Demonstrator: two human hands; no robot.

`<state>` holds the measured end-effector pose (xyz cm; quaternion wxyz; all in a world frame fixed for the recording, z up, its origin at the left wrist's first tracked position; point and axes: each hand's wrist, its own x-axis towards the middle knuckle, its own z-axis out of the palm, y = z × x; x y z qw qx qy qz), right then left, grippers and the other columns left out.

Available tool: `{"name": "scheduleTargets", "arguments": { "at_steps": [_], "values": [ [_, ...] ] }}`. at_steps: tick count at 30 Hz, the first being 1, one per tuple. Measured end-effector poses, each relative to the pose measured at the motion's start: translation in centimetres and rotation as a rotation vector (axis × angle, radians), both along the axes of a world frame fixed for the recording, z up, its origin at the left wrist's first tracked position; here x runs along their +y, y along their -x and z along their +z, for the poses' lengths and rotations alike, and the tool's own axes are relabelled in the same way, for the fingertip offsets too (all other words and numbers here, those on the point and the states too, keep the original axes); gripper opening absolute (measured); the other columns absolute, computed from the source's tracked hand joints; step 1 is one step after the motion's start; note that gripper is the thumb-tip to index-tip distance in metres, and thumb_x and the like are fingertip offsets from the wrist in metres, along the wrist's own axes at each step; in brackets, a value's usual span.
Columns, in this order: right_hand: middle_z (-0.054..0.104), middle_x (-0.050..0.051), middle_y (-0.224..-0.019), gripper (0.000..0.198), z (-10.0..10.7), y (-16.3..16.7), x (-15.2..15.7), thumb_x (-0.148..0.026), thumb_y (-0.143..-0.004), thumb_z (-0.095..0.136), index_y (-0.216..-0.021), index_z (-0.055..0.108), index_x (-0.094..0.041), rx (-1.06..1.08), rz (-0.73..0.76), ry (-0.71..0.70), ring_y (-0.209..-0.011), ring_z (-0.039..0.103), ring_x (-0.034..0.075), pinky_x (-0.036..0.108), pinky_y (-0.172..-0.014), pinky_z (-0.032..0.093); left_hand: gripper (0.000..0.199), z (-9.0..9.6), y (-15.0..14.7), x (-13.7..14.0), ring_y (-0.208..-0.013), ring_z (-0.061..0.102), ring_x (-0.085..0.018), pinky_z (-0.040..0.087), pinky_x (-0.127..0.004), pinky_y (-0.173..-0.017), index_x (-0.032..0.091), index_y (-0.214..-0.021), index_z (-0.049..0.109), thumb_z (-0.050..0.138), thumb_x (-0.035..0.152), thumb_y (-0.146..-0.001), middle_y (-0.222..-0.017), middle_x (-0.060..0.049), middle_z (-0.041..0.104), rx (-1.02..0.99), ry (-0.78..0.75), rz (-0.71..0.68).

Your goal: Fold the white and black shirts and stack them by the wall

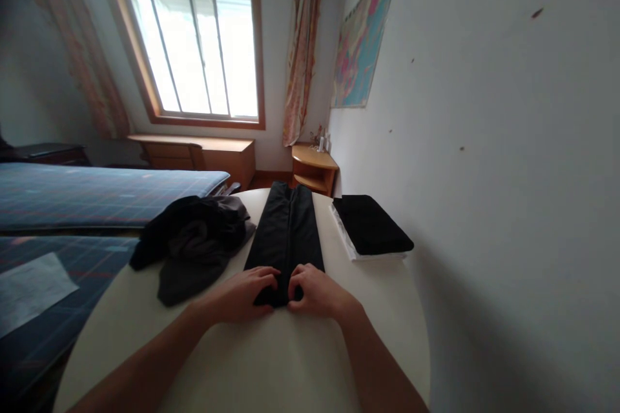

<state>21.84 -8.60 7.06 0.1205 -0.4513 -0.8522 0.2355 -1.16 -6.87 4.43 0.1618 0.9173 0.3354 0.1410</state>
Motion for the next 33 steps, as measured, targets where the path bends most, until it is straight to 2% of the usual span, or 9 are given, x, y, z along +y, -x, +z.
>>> {"name": "scheduleTargets", "arguments": {
  "at_steps": [5, 11, 17, 23, 29, 33],
  "values": [
    [0.065, 0.003, -0.101, 0.004, 0.5, -0.4, -0.1, -0.021, -0.075, 0.072, -0.079, 0.073, -0.023, 0.017, 0.034, 0.014, -0.1, 0.059, 0.02, 0.028, -0.088, 0.046, 0.018, 0.2, -0.2, 0.0, -0.117, 0.06, -0.025, 0.046, -0.033, -0.1, 0.024, -0.098, 0.065, 0.066, 0.023, -0.08, -0.116, -0.005, 0.066, -0.009, 0.004, 0.0],
    [0.065, 0.001, -0.095, 0.002, 0.4, -0.1, -0.1, -0.021, -0.075, 0.071, -0.077, 0.071, -0.022, 0.027, 0.054, -0.019, -0.094, 0.059, 0.017, 0.026, -0.083, 0.046, 0.029, 0.3, 0.0, 0.0, -0.122, 0.058, -0.028, 0.045, -0.034, -0.102, 0.024, -0.101, 0.065, 0.076, 0.033, -0.075, -0.121, -0.007, 0.065, -0.002, 0.011, -0.016],
    [0.066, 0.003, -0.095, 0.019, -0.3, 0.2, 0.0, -0.027, -0.07, 0.077, -0.088, 0.07, -0.021, -0.017, -0.022, -0.069, -0.093, 0.059, 0.019, 0.027, -0.082, 0.047, 0.015, 0.1, -0.2, 0.1, -0.125, 0.057, -0.025, 0.045, -0.033, -0.102, 0.024, -0.093, 0.065, 0.069, 0.022, -0.079, -0.116, -0.005, 0.068, 0.002, -0.012, -0.028],
    [0.069, 0.002, -0.086, 0.007, -0.1, 0.5, 0.0, -0.023, -0.074, 0.068, -0.08, 0.071, -0.021, -0.101, -0.015, -0.145, -0.083, 0.061, 0.017, 0.025, -0.076, 0.044, 0.011, 0.0, -0.4, 0.0, -0.125, 0.057, -0.025, 0.045, -0.032, -0.102, 0.023, -0.09, 0.064, 0.067, 0.021, -0.08, -0.117, -0.005, 0.068, 0.003, -0.032, -0.018],
    [0.067, -0.001, -0.08, 0.006, -0.1, 0.6, -0.1, -0.02, -0.069, 0.067, -0.074, 0.07, -0.021, -0.144, 0.009, -0.113, -0.074, 0.061, 0.015, 0.024, -0.068, 0.041, 0.013, -0.1, -0.4, 0.1, -0.12, 0.06, -0.025, 0.046, -0.031, -0.1, 0.022, -0.091, 0.064, 0.068, 0.022, -0.079, -0.115, -0.006, 0.068, 0.014, -0.034, -0.038],
    [0.066, -0.001, -0.09, 0.011, -0.6, 0.4, 0.0, -0.027, -0.07, 0.072, -0.079, 0.07, -0.022, -0.079, 0.026, -0.077, -0.08, 0.061, 0.014, 0.023, -0.071, 0.043, 0.01, -0.1, -0.4, 0.1, -0.12, 0.059, -0.025, 0.045, -0.032, -0.101, 0.022, -0.091, 0.066, 0.066, 0.021, -0.081, -0.12, -0.005, 0.067, 0.034, -0.069, -0.029]
  ]
}}
